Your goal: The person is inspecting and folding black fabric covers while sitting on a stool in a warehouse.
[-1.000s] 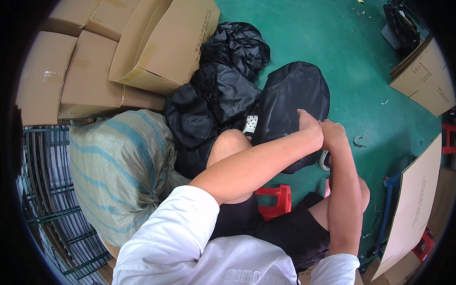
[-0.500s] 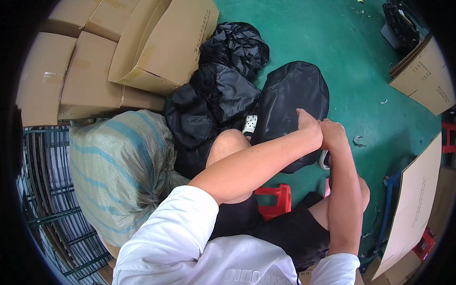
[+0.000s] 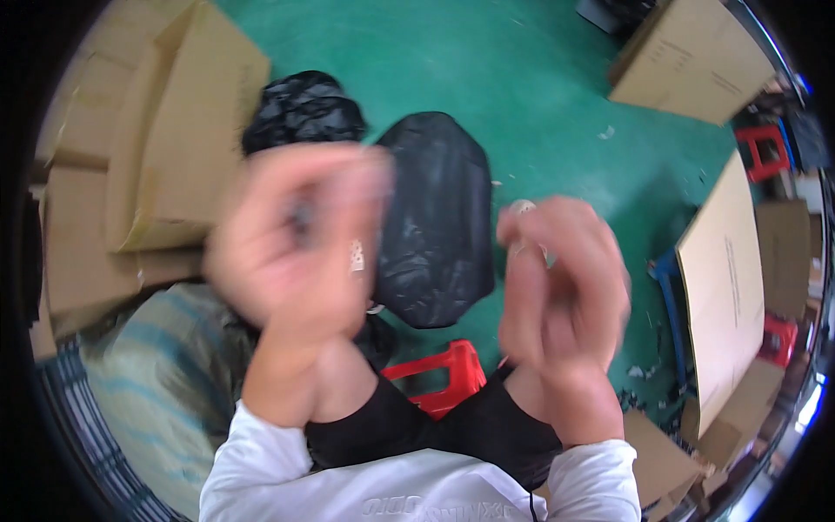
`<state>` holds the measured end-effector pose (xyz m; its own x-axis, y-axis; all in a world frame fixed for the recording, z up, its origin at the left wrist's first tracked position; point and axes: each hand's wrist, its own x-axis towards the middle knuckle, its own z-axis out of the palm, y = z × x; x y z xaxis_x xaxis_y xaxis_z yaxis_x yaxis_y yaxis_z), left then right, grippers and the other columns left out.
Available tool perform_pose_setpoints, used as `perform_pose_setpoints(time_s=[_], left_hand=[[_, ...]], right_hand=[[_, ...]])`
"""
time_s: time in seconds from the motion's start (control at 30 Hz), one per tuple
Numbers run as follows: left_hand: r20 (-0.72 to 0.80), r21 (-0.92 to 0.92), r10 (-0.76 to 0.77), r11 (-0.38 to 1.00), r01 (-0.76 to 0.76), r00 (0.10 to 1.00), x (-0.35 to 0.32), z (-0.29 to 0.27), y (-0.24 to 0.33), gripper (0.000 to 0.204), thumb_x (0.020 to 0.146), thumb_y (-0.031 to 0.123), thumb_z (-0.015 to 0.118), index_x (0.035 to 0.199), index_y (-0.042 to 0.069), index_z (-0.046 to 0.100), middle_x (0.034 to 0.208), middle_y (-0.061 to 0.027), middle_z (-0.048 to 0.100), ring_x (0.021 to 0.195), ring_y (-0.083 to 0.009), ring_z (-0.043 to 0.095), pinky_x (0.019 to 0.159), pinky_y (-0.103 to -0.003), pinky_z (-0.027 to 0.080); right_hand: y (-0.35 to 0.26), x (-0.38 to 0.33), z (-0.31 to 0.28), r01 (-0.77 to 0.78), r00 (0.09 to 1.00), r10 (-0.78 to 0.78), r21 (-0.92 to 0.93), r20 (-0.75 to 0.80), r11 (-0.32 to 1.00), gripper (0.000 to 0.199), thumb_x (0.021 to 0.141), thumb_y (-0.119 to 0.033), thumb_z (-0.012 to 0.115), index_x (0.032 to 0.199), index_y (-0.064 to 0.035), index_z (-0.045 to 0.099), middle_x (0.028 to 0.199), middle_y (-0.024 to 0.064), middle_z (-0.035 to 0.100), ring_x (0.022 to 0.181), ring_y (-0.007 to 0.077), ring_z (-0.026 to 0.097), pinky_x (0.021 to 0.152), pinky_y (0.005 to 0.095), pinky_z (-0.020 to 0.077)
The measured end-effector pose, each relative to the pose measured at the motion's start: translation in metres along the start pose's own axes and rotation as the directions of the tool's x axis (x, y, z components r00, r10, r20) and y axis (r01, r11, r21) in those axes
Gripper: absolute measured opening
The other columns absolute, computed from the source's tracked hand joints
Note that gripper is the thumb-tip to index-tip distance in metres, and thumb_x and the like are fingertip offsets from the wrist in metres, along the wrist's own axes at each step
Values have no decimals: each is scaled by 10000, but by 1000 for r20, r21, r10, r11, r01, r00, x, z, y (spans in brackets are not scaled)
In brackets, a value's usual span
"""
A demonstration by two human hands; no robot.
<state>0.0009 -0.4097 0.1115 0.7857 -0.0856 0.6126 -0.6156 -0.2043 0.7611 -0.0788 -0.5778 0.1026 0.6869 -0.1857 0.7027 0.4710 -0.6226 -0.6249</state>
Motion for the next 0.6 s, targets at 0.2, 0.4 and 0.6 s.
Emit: perform_pose_setpoints(time_s=[0.2,0.4,0.6], left_hand=[[-221,-217,428,854,-472,876,-10,-85,32,415,956,421,458,1174,101,605,1210,-44,591,1084,-243,491,953,-426,364],[-50,-67,599,797,-601,799,-12,-63,24,411,997,219,442,1408,190,446,1231,5,502,1152,-229,455,896,-383,394],[-41,-57,578,813,-579,815,-12,-66,30,383,1001,176,423,1383,191,449,1191,37,530,1104,-173,473,870,-338,396]], right_hand=[[-30,0,-26,360,869,-260,178,-420,916,260,989,-288,448,1140,-97,537,898,38,557,740,192,528,659,301,352],[-21,-5,-38,403,896,-360,137,-260,905,376,1046,-298,348,1380,-217,500,1196,34,597,759,188,561,661,292,373],[-26,-4,-38,320,936,-278,195,-216,927,374,1044,-288,329,1363,-222,513,1160,40,618,760,180,564,631,271,395]])
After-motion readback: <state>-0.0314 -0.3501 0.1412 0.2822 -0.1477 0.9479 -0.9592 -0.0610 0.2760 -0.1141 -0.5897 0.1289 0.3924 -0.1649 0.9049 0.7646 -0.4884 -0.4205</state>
